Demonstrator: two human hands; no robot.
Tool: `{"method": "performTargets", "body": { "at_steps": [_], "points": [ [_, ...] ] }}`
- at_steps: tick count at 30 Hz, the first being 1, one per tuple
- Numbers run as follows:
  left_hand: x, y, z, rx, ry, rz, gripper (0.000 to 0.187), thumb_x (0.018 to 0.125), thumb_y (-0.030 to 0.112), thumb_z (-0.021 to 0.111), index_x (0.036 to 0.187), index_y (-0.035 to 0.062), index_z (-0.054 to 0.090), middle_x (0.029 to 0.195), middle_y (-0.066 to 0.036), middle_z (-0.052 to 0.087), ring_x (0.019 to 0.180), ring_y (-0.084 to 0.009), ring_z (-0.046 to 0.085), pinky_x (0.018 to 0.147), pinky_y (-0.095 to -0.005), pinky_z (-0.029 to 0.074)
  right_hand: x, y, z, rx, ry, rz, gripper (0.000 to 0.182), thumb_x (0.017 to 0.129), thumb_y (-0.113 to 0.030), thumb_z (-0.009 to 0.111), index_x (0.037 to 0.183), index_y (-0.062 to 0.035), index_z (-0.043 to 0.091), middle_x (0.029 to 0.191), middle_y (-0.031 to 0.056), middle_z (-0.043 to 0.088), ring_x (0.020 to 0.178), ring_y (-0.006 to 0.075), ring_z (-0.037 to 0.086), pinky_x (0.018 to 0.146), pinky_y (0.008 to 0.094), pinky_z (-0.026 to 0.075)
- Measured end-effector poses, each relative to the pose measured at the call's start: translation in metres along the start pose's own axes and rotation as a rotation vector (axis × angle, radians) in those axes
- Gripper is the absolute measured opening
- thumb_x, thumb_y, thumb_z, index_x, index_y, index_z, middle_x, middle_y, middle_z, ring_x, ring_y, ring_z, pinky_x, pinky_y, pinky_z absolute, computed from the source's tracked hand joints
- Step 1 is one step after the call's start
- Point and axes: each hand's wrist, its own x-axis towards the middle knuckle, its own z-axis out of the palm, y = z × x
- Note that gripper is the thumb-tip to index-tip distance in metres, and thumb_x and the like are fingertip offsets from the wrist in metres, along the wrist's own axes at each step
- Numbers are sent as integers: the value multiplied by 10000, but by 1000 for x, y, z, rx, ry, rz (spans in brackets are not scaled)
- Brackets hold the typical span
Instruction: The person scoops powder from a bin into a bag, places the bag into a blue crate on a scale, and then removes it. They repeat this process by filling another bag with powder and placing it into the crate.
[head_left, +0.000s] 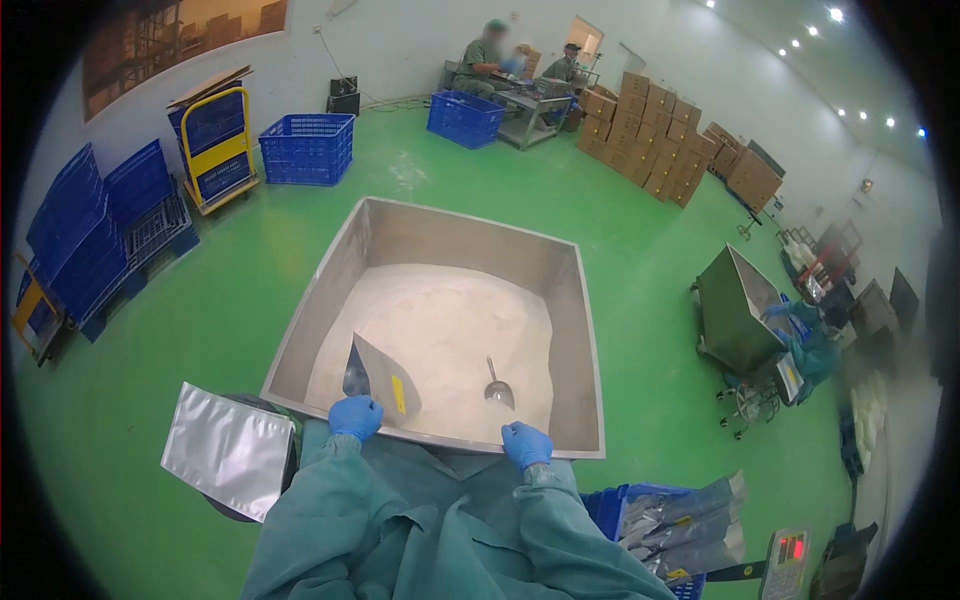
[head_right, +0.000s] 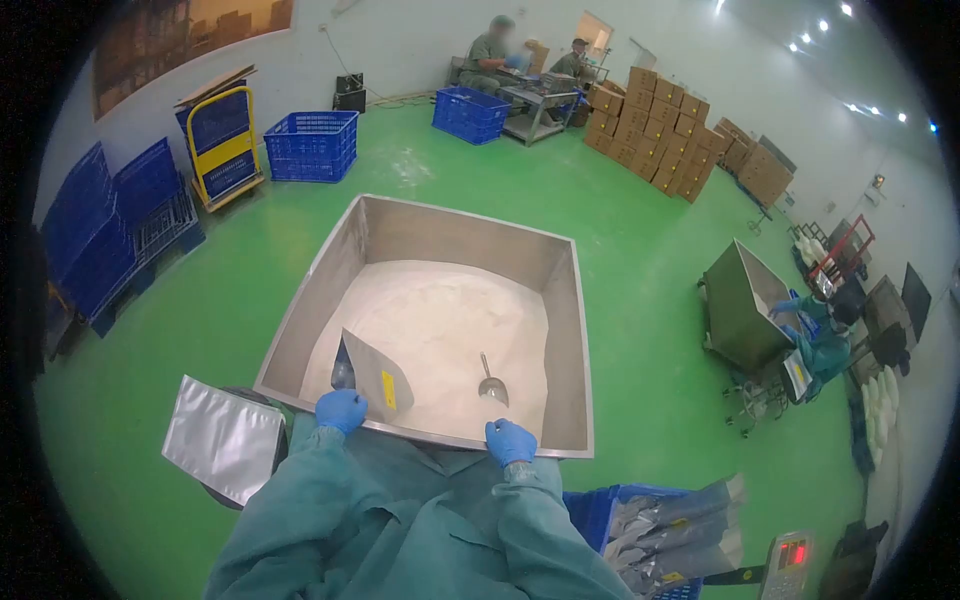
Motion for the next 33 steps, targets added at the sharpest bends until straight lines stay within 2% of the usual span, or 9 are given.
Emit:
{"method": "performTargets", "body": {
  "at_steps": [16, 18, 25, 28, 30, 33],
  "points": [
    [-1, -1, 3, 4, 34, 23, 348, 793, 352, 468, 803, 94, 702, 810, -142, 679, 719, -338, 655, 651, -453, 502, -2, -1, 0, 9, 23, -8, 449, 867, -452, 382, 1014, -157, 687, 1006, 126, 673, 941, 326, 635, 820, 424, 486],
    [2, -2, 5, 20, -10, -20, 332, 776, 381, 495, 821, 138, 717, 827, -121, 686, 759, -324, 656, 690, -438, 501, -2, -3, -2, 14, 20, -6, 449, 866, -453, 382, 1016, -158, 687, 1009, 124, 673, 942, 326, 635, 823, 424, 486],
    [-3, 1, -1, 0, -16, -22, 352, 780, 372, 492, 829, 98, 709, 851, -133, 683, 777, -342, 653, 704, -444, 503, 1, -1, 1, 9, -6, 6, 464, 863, -461, 378, 1032, -155, 683, 1057, 121, 661, 985, 329, 623, 854, 418, 479],
    [1, -1, 5, -29, 92, -9, 358, 783, 370, 480, 797, 96, 709, 802, -148, 677, 731, -346, 653, 669, -451, 505, 3, -3, -2, 3, -11, 16, 477, 865, -470, 372, 1040, -150, 680, 1066, 123, 658, 997, 330, 620, 861, 416, 477],
    [1, 0, 3, 9, 7, -25, 366, 786, 376, 476, 816, 100, 715, 803, -146, 679, 746, -343, 658, 676, -448, 507, -2, -2, -1, 14, 5, 7, 485, 867, -475, 367, 1045, -147, 677, 1068, 124, 657, 1001, 329, 618, 863, 416, 477],
    [-5, 3, -2, 3, 30, -2, 376, 787, 380, 472, 834, 99, 717, 818, -143, 682, 763, -337, 662, 686, -446, 509, -3, 2, 4, 9, 59, -44, 507, 875, -486, 351, 1013, -135, 690, 1043, 123, 665, 972, 334, 628, 853, 419, 480]
  ]
}}
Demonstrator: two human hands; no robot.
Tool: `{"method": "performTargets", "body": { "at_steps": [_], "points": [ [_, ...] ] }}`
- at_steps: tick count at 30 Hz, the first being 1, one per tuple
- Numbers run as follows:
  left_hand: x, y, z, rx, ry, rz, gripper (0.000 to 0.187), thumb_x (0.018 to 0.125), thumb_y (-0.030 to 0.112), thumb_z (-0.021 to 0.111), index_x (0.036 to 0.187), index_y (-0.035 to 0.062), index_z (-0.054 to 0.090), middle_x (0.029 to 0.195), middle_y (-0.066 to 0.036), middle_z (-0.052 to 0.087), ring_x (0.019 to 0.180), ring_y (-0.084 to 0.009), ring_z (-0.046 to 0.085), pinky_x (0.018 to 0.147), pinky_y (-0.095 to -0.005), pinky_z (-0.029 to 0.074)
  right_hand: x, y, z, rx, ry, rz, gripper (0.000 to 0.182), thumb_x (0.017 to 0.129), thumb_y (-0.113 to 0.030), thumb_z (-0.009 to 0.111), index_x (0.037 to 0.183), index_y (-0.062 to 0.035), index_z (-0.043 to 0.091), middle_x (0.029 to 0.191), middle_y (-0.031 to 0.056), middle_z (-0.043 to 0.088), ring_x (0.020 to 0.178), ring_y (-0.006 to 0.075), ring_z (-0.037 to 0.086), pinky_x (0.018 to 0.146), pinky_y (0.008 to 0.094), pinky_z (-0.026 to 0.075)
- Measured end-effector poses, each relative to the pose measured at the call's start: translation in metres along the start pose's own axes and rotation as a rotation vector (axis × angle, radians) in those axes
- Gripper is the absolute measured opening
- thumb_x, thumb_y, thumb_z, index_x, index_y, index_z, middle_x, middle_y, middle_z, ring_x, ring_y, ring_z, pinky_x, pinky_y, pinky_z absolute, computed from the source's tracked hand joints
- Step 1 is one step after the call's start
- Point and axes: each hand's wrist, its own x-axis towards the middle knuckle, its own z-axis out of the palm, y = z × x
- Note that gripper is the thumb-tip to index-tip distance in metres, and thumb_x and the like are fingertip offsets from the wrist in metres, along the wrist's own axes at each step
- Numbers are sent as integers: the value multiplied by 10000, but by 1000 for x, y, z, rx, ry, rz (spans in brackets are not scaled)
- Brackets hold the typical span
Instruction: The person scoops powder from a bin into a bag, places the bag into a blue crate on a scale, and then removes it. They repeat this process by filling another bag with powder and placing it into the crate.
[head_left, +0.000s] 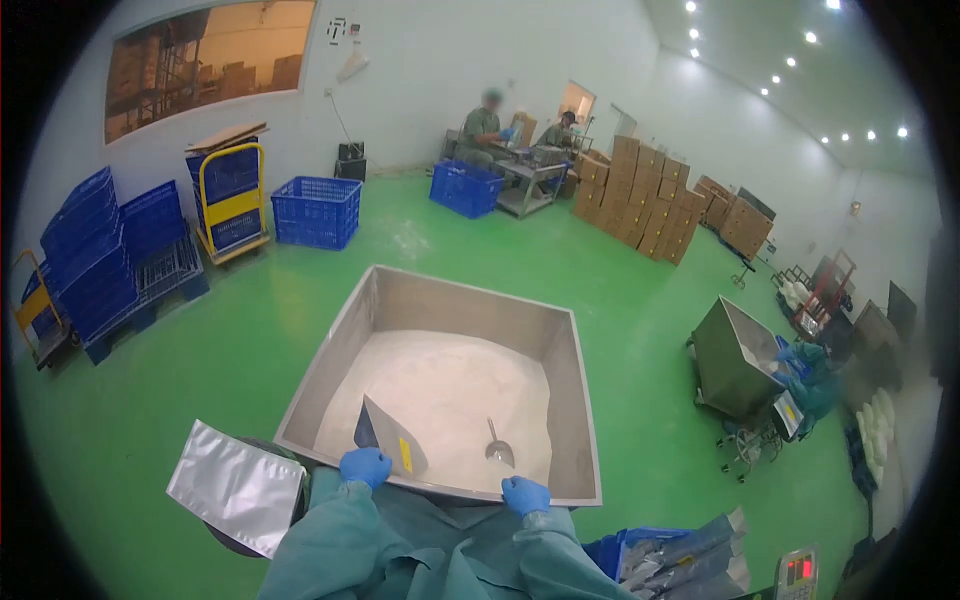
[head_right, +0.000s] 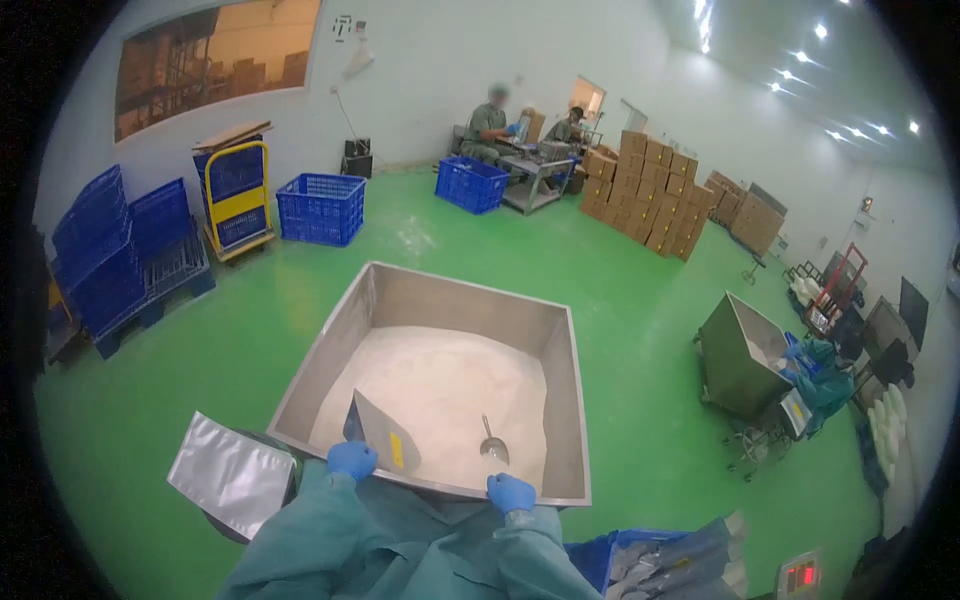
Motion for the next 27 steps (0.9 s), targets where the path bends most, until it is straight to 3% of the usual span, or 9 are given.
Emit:
{"method": "performTargets", "body": {
  "at_steps": [5, 9, 17, 27],
  "points": [
    [-7, -2, 1, 15, -4, 38, 374, 790, 377, 468, 832, 98, 714, 836, -138, 683, 762, -335, 662, 691, -444, 508, -11, 8, 13, -63, -5, -57, 566, 890, -512, 300, 886, -141, 728, 925, 131, 685, 878, 349, 647, 807, 444, 487],
    [-17, -2, 0, -66, 25, 50, 361, 794, 363, 467, 813, 98, 711, 826, -140, 682, 748, -337, 661, 684, -440, 504, -15, 14, 19, -58, 20, -34, 554, 885, -496, 302, 878, -144, 729, 917, 135, 684, 873, 352, 646, 800, 451, 485],
    [-24, -7, 10, -23, 48, 34, 353, 808, 355, 457, 802, 101, 702, 796, -146, 677, 724, -345, 657, 682, -456, 492, -21, 8, 14, -34, 52, -68, 541, 873, -434, 345, 805, -42, 711, 854, 194, 671, 801, 386, 641, 767, 475, 484],
    [-29, -7, 10, -36, 127, 62, 328, 831, 356, 467, 715, 118, 659, 704, -108, 659, 621, -341, 625, 635, -468, 470, -29, 5, 18, -93, 145, -100, 490, 898, -380, 347, 762, -67, 699, 785, 165, 673, 707, 374, 635, 732, 495, 449]
  ]
}}
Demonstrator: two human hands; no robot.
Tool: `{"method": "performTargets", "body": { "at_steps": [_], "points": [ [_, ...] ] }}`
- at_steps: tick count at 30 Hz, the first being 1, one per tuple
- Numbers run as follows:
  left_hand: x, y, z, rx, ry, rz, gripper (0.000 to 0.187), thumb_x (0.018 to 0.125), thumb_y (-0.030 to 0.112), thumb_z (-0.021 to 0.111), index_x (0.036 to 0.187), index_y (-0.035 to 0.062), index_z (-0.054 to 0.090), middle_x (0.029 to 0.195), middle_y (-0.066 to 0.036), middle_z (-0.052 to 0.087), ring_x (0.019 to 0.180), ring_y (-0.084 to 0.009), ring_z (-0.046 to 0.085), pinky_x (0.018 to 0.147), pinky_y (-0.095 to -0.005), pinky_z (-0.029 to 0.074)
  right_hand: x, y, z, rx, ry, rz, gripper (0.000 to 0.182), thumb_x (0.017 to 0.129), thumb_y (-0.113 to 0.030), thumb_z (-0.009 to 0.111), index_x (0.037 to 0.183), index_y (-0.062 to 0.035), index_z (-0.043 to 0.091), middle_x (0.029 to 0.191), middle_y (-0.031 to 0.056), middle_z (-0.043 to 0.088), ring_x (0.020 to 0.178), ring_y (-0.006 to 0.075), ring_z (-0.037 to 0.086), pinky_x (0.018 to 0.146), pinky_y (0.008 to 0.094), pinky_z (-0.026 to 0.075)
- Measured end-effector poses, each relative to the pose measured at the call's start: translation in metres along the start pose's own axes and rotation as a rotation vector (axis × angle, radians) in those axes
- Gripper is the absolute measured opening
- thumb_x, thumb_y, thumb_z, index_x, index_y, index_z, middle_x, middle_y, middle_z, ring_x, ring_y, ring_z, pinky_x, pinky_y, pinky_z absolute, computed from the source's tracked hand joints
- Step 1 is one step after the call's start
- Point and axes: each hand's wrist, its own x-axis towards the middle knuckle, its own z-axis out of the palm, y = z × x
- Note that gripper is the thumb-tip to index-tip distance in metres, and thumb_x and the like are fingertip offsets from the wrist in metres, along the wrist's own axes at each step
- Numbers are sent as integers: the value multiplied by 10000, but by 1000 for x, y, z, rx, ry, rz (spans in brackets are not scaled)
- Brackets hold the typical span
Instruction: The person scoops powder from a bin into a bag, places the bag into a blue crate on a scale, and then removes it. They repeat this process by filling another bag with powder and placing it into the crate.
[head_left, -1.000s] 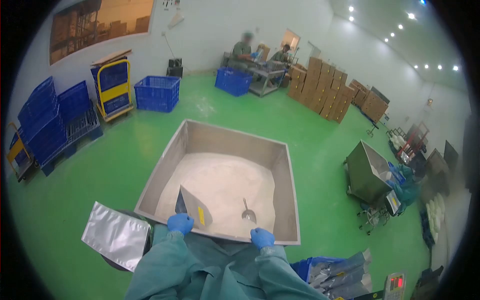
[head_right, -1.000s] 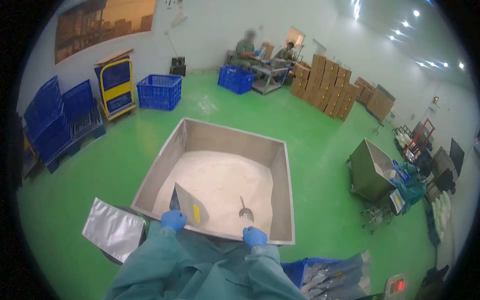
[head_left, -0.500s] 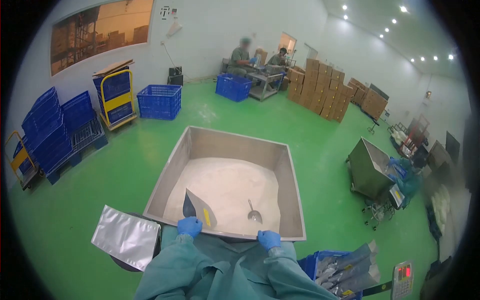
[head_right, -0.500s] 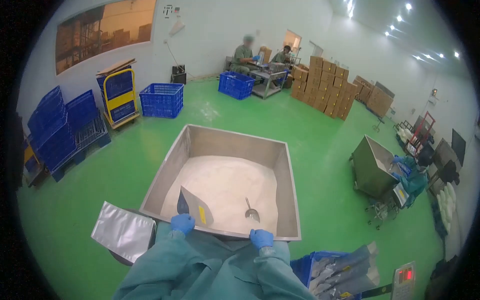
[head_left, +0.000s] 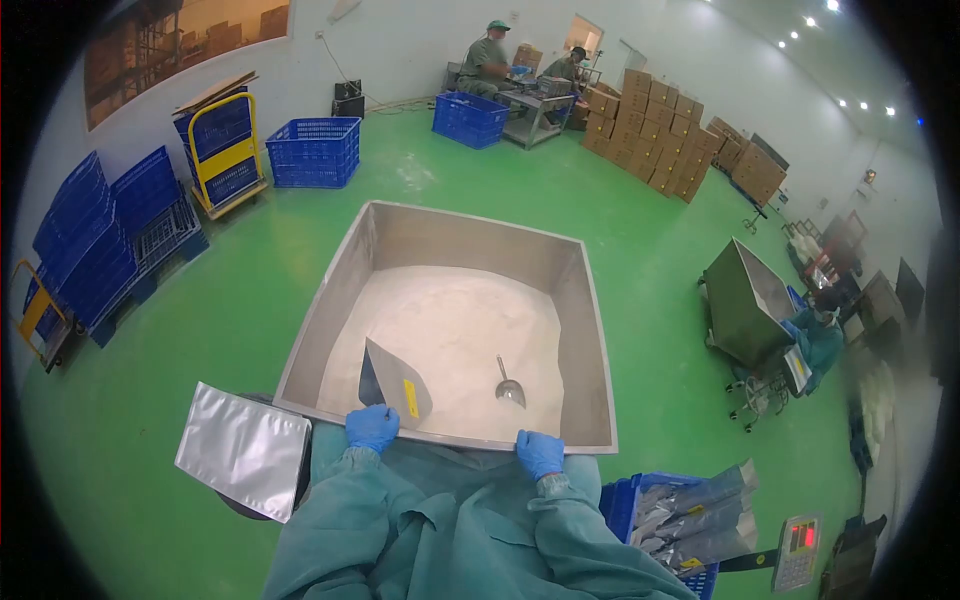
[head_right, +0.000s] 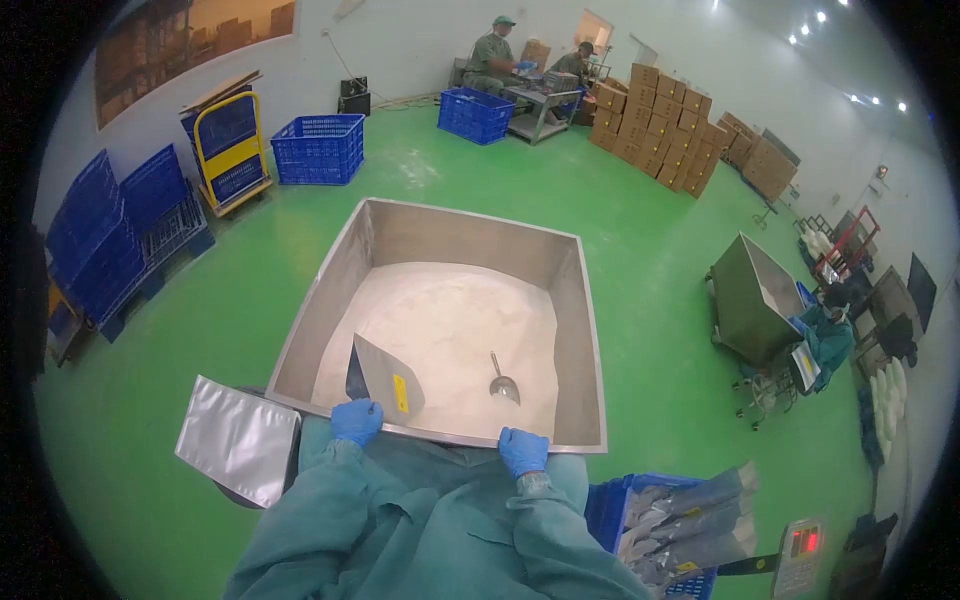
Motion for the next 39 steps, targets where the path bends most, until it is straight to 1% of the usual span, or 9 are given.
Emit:
{"method": "performTargets", "body": {
  "at_steps": [4, 6, 7, 9, 15, 22, 32, 34, 39],
  "points": [
    [4, -6, 8, 12, 33, 27, 323, 821, 357, 502, 715, 105, 673, 694, -113, 653, 618, -334, 626, 625, -451, 494, 4, 5, 13, -1, 6, -27, 469, 901, -361, 351, 741, -71, 683, 768, 154, 671, 692, 367, 633, 697, 498, 443],
    [13, -9, 12, 2, 41, 37, 321, 822, 356, 505, 714, 104, 672, 685, -113, 650, 611, -333, 623, 616, -449, 491, 2, 4, 13, -11, 32, -7, 482, 916, -357, 336, 757, -76, 694, 746, 153, 672, 682, 345, 641, 735, 483, 426],
    [2, -12, 17, -11, 58, 40, 319, 823, 355, 509, 712, 103, 671, 677, -114, 646, 605, -332, 620, 607, -447, 487, -13, 8, 20, -12, -7, 14, 482, 916, -357, 336, 757, -76, 694, 746, 153, 672, 682, 345, 641, 735, 483, 426],
    [-3, -12, 13, -4, 40, 61, 336, 834, 361, 488, 715, 101, 665, 701, -120, 652, 610, -334, 621, 613, -452, 481, 0, 6, 20, 9, 105, -38, 458, 913, -342, 354, 718, -87, 681, 709, 141, 665, 638, 344, 631, 713, 475, 415],
    [2, -3, 0, 1, 1, 44, 344, 842, 360, 474, 693, 99, 643, 712, -131, 650, 607, -343, 616, 611, -459, 468, 1, 4, 21, -16, 169, -54, 440, 907, -327, 373, 664, -96, 658, 657, 136, 650, 580, 327, 615, 671, 461, 393],
    [3, -3, 2, 32, 31, 43, 332, 837, 349, 479, 688, 99, 639, 696, -127, 645, 611, -337, 618, 616, -455, 468, 0, 6, 25, -7, 156, -31, 441, 906, -340, 385, 650, -103, 656, 638, 131, 648, 570, 316, 615, 673, 460, 392],
    [2, -5, 4, 42, 73, 67, 330, 838, 344, 486, 692, 93, 642, 693, -123, 646, 624, -326, 628, 627, -452, 471, -3, 3, 24, -11, 259, -85, 375, 896, -328, 420, 645, -143, 628, 620, 105, 634, 574, 300, 617, 659, 451, 380],
    [2, -2, 0, 33, 27, 47, 332, 838, 348, 489, 695, 93, 646, 696, -121, 647, 628, -324, 630, 626, -450, 474, -2, 5, 26, -6, 282, -111, 371, 894, -324, 422, 643, -144, 627, 623, 102, 636, 573, 300, 616, 659, 449, 380],
    [3, -4, 2, 49, 30, 42, 337, 836, 356, 492, 693, 93, 646, 704, -126, 648, 629, -332, 627, 623, -450, 473, -3, 2, 22, -15, 261, -91, 371, 893, -319, 421, 637, -148, 628, 620, 102, 634, 569, 294, 616, 659, 447, 378]
  ]
}}
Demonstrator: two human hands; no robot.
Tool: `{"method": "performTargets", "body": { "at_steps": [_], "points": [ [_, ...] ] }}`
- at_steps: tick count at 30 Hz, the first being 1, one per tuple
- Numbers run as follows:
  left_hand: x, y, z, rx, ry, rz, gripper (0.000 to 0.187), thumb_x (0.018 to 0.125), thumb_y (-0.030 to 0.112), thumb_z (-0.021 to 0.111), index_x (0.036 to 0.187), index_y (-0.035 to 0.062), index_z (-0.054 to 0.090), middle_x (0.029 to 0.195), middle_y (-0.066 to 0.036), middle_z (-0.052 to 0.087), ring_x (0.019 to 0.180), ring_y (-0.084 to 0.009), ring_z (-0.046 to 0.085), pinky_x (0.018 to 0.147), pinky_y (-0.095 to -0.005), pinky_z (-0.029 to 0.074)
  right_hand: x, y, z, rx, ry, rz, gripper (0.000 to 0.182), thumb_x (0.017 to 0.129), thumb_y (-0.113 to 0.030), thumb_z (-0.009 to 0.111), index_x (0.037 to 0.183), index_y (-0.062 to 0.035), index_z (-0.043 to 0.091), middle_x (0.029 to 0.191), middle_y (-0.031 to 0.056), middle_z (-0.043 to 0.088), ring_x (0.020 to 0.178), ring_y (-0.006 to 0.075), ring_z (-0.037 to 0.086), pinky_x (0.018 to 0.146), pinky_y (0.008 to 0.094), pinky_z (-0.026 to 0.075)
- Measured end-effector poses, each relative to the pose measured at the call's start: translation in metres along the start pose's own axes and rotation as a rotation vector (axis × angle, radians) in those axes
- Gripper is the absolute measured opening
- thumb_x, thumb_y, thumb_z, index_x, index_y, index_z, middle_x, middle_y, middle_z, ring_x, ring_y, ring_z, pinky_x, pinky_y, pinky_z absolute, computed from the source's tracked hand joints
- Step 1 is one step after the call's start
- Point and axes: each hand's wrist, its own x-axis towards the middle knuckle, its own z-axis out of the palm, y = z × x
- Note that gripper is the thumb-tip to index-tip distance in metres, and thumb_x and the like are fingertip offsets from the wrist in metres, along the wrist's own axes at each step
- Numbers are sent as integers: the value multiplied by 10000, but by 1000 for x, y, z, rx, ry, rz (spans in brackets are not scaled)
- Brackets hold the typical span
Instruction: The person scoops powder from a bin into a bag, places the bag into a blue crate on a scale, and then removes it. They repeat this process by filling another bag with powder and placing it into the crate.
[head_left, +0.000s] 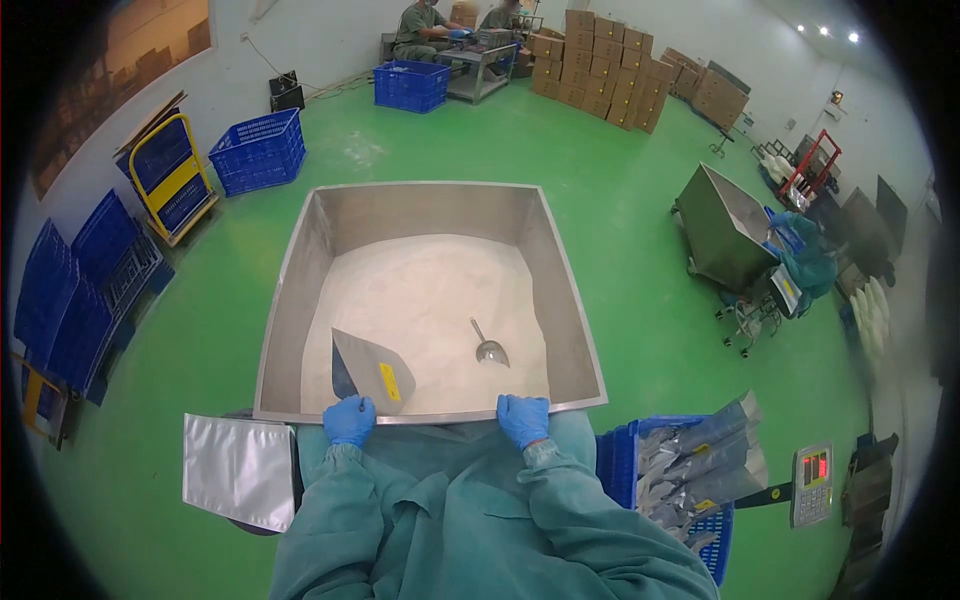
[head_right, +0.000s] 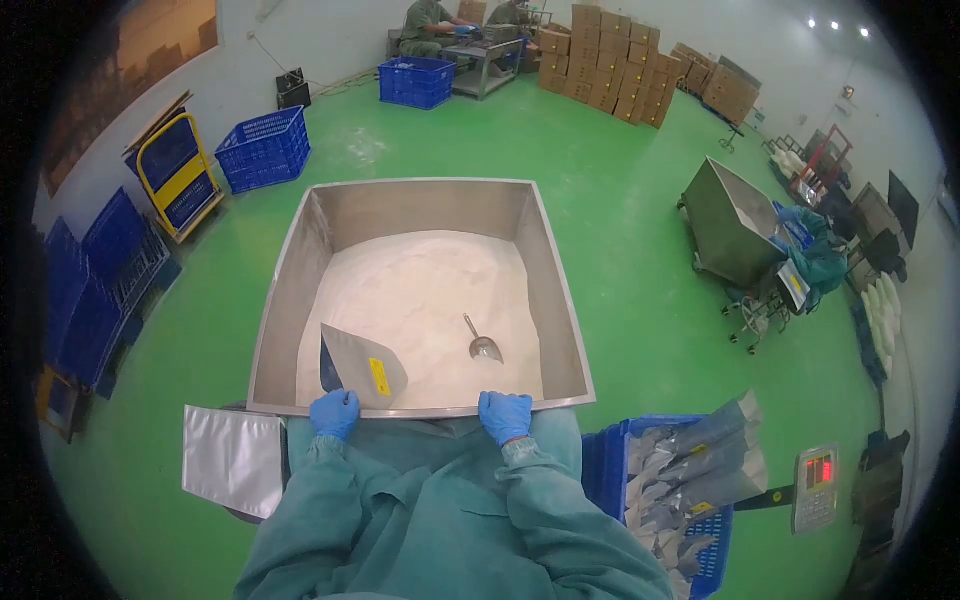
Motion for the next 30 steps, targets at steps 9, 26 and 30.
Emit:
{"method": "performTargets", "body": {
  "at_steps": [9, 26, 30],
  "points": [
    [0, -1, 4, 0, 8, -5, 347, 831, 365, 489, 692, 86, 642, 713, -136, 645, 632, -342, 623, 629, -452, 468, 0, 2, 5, -13, -1, 0, 360, 888, -334, 439, 645, -149, 630, 602, 108, 628, 566, 291, 616, 657, 445, 376],
    [3, -7, 5, -72, -75, 17, 364, 844, 360, 496, 774, 46, 667, 750, -187, 646, 689, -378, 626, 634, -479, 482, 0, -5, -19, -24, -87, -15, 238, 843, -257, 469, 679, -178, 622, 640, 62, 635, 582, 272, 624, 580, 449, 373],
    [0, -2, 1, -80, -39, 55, 397, 866, 379, 482, 782, 35, 662, 743, -199, 640, 668, -390, 613, 609, -474, 467, -5, -5, -23, 29, 1, -7, 235, 833, -261, 475, 664, -180, 617, 660, 59, 640, 595, 260, 615, 585, 427, 355]
  ]
}}
